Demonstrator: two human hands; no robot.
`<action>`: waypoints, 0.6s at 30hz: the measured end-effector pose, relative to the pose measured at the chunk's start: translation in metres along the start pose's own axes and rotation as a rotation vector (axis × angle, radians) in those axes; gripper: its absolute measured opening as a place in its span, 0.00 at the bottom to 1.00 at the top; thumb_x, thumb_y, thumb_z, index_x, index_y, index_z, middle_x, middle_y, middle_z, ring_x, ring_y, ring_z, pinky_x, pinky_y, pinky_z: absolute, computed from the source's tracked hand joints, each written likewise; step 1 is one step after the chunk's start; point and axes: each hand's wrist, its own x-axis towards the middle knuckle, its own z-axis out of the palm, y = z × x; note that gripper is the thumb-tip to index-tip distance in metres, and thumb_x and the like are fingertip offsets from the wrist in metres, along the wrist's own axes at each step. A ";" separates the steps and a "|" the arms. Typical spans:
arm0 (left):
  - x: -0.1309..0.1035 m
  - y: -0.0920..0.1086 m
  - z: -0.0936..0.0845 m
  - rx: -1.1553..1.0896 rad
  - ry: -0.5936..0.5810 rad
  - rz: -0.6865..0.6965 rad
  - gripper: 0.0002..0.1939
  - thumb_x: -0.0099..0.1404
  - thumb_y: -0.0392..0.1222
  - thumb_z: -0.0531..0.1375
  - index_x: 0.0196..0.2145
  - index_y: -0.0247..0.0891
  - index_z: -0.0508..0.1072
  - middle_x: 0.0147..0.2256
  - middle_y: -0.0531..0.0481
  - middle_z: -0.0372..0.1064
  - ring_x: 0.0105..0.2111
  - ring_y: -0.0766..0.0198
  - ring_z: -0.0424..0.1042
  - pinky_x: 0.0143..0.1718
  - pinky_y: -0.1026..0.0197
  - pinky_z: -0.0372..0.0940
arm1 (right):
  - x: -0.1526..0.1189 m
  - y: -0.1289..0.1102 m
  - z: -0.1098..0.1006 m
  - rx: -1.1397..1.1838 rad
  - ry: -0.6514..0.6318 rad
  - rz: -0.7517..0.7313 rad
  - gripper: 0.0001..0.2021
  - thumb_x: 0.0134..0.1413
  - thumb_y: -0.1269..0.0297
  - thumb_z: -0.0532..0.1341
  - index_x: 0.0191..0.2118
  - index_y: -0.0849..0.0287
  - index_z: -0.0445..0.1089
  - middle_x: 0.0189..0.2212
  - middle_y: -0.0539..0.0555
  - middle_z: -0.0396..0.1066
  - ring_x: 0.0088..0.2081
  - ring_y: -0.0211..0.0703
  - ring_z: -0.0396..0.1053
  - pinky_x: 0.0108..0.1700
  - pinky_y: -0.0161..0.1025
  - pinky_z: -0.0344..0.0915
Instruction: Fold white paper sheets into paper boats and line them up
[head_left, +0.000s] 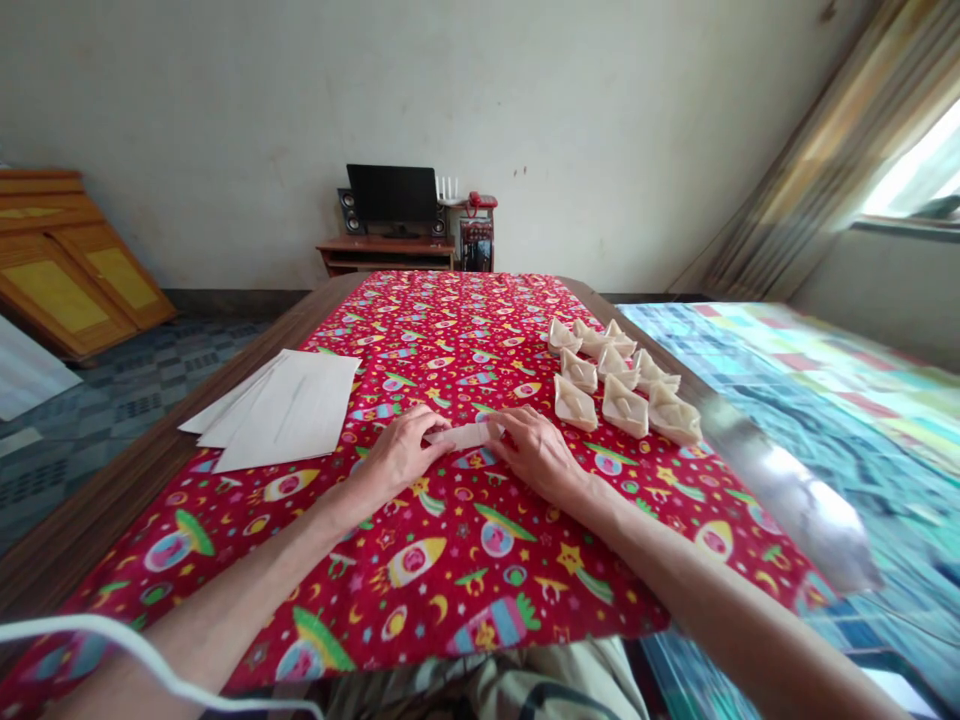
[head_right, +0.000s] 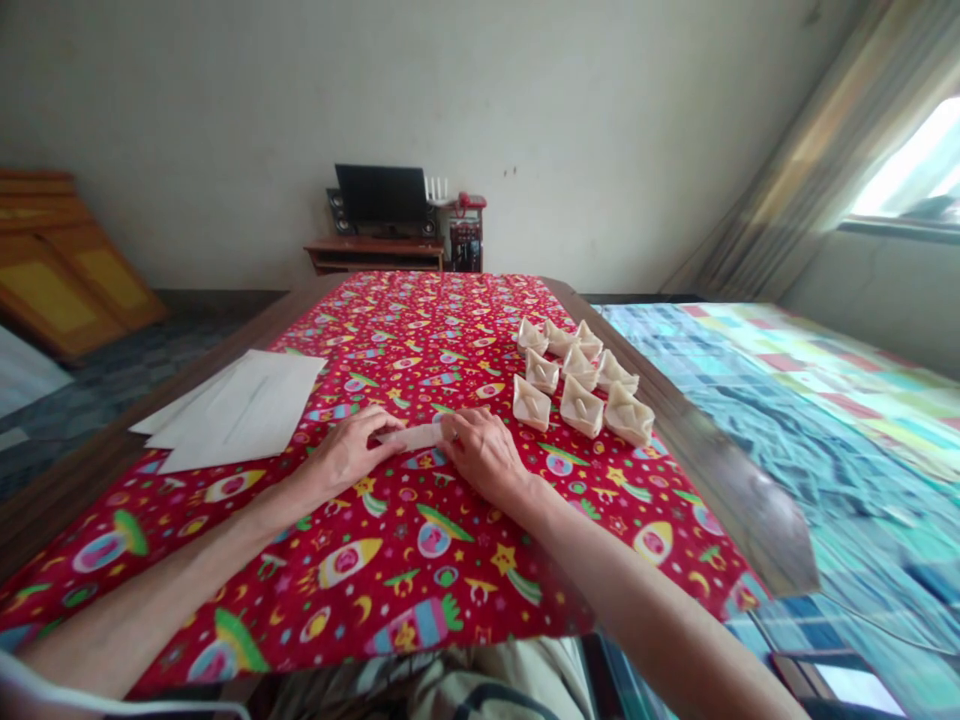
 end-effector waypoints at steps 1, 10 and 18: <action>0.000 0.001 0.000 -0.020 0.006 -0.008 0.06 0.57 0.36 0.63 0.34 0.36 0.72 0.33 0.50 0.68 0.34 0.63 0.70 0.35 0.63 0.65 | 0.000 0.002 0.000 0.038 -0.028 -0.001 0.06 0.58 0.66 0.57 0.39 0.59 0.70 0.36 0.56 0.71 0.37 0.42 0.67 0.39 0.37 0.62; 0.001 0.017 -0.008 -0.054 0.054 0.145 0.06 0.55 0.31 0.64 0.30 0.37 0.70 0.31 0.51 0.70 0.35 0.61 0.68 0.39 0.59 0.63 | 0.001 -0.007 -0.011 0.367 -0.014 0.040 0.07 0.60 0.61 0.56 0.35 0.57 0.67 0.29 0.49 0.69 0.31 0.36 0.66 0.33 0.32 0.59; 0.001 0.030 -0.016 -0.006 0.046 0.328 0.05 0.59 0.32 0.62 0.27 0.37 0.70 0.31 0.52 0.69 0.37 0.62 0.66 0.44 0.56 0.59 | 0.002 -0.013 -0.018 0.296 0.041 0.069 0.04 0.56 0.65 0.60 0.36 0.58 0.69 0.32 0.52 0.70 0.33 0.38 0.67 0.35 0.32 0.59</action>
